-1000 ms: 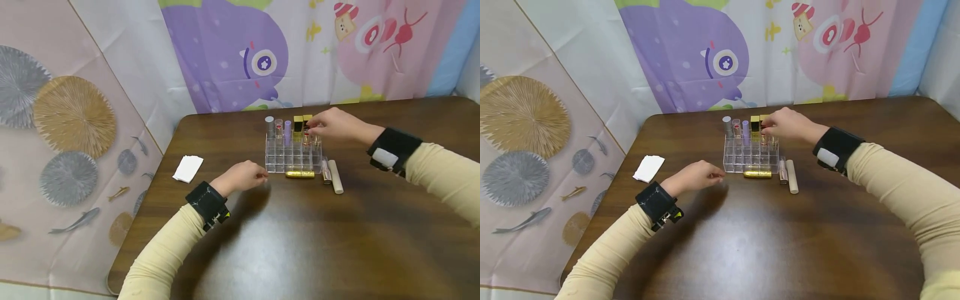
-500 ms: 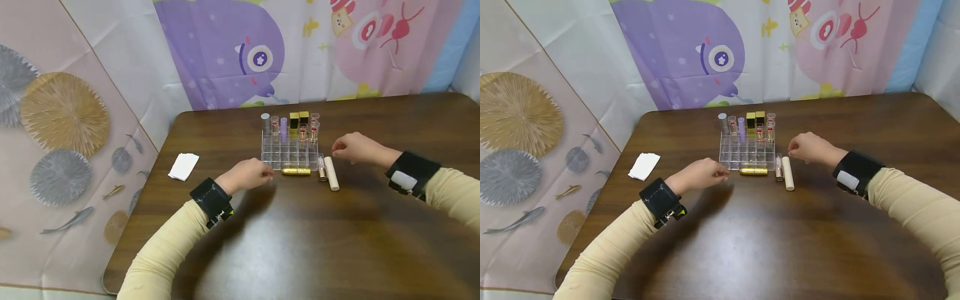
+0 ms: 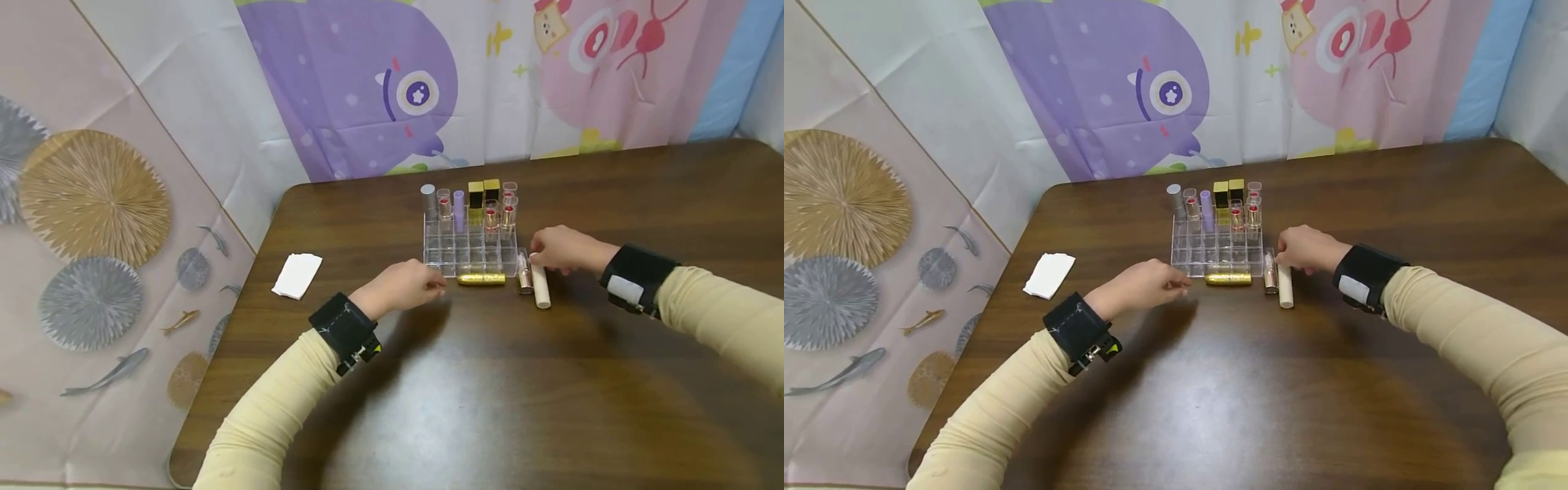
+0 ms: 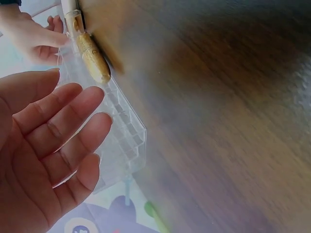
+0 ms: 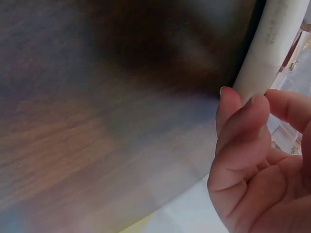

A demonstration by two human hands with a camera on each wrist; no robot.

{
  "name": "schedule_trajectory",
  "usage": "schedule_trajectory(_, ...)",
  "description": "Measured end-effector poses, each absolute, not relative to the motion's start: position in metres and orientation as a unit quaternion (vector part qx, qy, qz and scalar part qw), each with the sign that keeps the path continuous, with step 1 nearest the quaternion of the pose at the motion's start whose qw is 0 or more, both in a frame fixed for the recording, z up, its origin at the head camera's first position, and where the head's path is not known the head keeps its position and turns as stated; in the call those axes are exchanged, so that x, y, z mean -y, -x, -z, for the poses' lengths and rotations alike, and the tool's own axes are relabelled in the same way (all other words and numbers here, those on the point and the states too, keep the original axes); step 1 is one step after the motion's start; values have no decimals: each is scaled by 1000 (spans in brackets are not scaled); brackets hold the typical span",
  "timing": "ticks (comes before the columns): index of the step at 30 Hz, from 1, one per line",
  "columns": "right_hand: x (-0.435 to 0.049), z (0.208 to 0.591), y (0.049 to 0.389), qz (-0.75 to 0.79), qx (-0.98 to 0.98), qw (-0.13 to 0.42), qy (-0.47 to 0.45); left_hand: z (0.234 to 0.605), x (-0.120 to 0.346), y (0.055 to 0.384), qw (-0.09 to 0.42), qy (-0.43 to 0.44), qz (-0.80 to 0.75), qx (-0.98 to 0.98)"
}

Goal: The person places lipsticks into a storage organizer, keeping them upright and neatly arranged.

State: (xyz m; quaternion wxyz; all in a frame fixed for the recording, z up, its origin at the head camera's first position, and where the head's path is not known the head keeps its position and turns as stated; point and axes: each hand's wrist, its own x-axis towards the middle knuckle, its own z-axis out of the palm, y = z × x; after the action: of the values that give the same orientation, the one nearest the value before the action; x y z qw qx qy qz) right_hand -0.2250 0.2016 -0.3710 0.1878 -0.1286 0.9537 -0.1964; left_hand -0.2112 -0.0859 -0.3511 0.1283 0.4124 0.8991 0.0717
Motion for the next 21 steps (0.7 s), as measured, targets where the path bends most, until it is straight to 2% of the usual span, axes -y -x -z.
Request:
schedule_trajectory(10,-203,368,227,211,-948,215,106,350,88,213,129,-414,-79,-898)
schedule_trajectory(21,-197,320,206,213,-943,217,139,353,92,212,136,-404,-83,-901)
